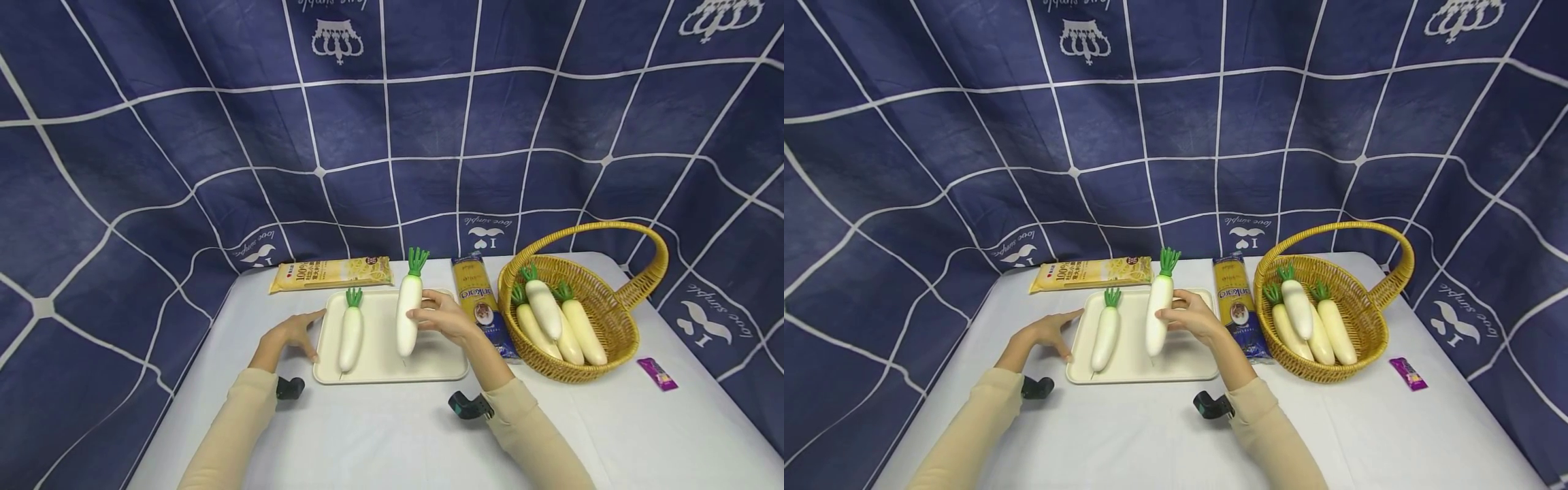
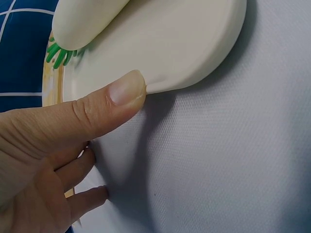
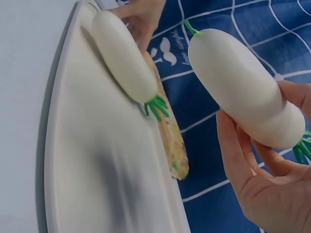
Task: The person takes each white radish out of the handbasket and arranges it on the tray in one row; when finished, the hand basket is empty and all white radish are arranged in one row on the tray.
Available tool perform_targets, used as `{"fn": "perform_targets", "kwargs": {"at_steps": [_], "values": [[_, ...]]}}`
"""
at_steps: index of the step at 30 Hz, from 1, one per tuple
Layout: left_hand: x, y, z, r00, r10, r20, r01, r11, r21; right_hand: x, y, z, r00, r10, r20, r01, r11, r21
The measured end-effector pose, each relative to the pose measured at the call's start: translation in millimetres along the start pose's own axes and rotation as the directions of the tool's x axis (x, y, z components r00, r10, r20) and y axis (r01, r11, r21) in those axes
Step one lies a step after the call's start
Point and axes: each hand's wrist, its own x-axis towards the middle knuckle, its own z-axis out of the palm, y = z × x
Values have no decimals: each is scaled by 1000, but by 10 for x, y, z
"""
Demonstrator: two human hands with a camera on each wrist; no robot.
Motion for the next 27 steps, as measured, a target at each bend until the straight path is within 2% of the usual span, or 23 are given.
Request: {"fn": "perform_targets", "kwargs": {"at_steps": [10, 15, 22, 27], "values": [[7, 13, 6, 1000, -29, 1, 29, 1000, -7, 168, 127, 182, 1000, 10, -2, -10, 1000, 10], [13, 6, 4, 999, -39, 0, 39, 999, -4, 241, 212, 284, 998, 56, 4, -56, 998, 35], [8, 2, 1, 999, -34, 7, 34, 999, -1, 323, 336, 384, 996, 86, 6, -86, 996, 37], [1, 8, -3, 1000, -25, -1, 25, 1000, -1, 369, 389, 434, 995, 94, -17, -94, 996, 0]]}}
